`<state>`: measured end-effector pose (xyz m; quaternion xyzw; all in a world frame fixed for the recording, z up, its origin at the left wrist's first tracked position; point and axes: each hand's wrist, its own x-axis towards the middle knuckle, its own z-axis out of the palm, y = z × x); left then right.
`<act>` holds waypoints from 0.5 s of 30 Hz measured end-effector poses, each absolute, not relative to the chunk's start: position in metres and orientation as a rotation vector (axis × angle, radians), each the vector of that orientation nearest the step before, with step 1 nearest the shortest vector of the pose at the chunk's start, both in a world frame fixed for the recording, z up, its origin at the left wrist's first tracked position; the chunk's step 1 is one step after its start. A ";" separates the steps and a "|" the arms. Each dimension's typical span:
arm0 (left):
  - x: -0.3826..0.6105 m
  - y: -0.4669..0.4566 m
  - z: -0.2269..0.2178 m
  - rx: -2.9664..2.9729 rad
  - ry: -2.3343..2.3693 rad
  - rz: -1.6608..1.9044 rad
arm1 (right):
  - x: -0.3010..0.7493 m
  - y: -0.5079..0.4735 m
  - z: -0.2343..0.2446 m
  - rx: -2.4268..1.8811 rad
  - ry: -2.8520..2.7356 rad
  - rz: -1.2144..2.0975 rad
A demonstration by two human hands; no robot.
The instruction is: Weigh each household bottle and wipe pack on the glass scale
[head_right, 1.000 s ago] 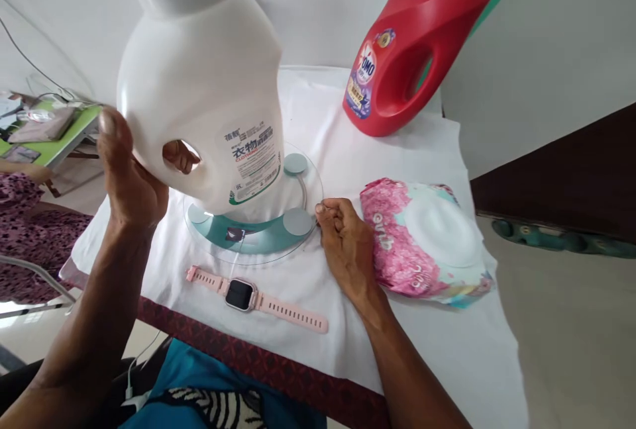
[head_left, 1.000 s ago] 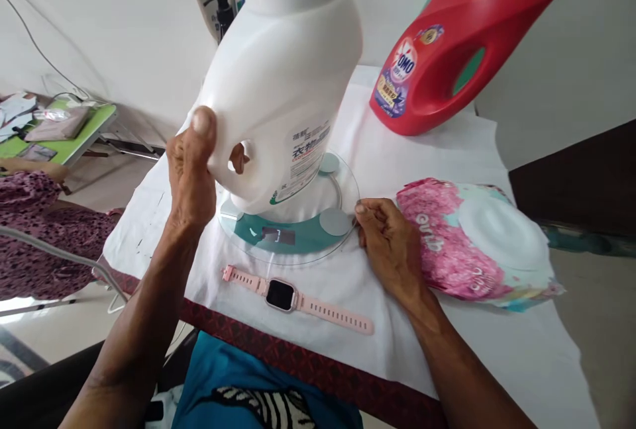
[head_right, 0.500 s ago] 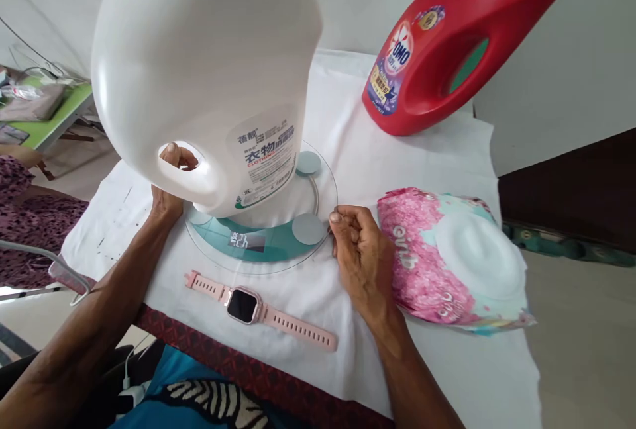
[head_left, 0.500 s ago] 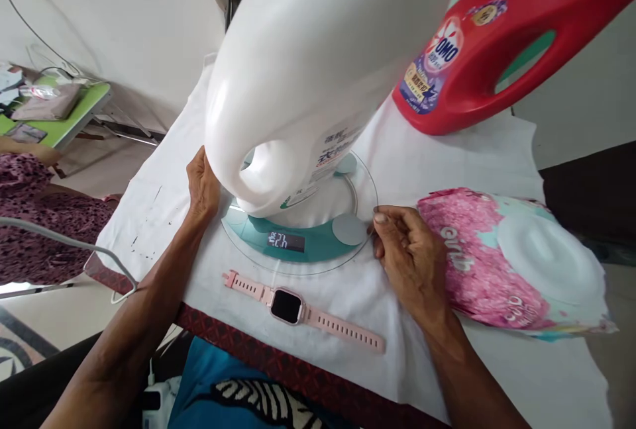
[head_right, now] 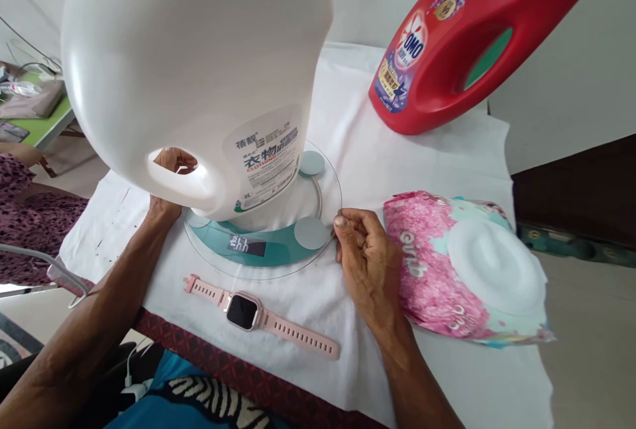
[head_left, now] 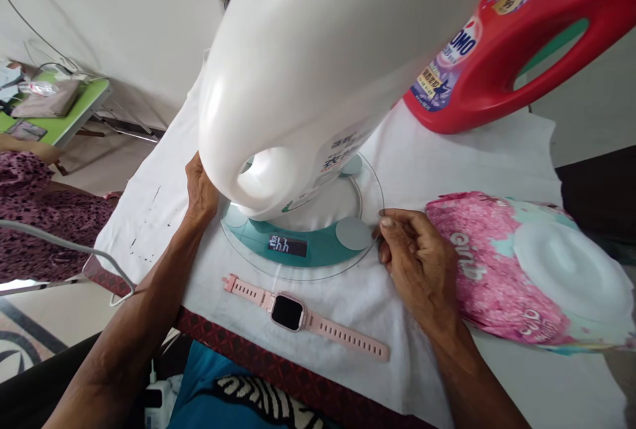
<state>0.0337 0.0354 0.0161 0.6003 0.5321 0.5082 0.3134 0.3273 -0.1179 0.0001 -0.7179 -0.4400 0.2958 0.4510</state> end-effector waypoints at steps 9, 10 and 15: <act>0.033 0.035 0.019 1.635 1.430 1.336 | 0.327 -0.117 -0.001 -1.779 -1.103 0.717; 0.034 0.035 0.019 1.635 1.424 1.339 | 0.327 -0.117 -0.002 -1.774 -1.100 0.718; 0.037 0.036 0.018 1.600 1.408 1.348 | 0.328 -0.117 -0.002 -1.767 -1.076 0.744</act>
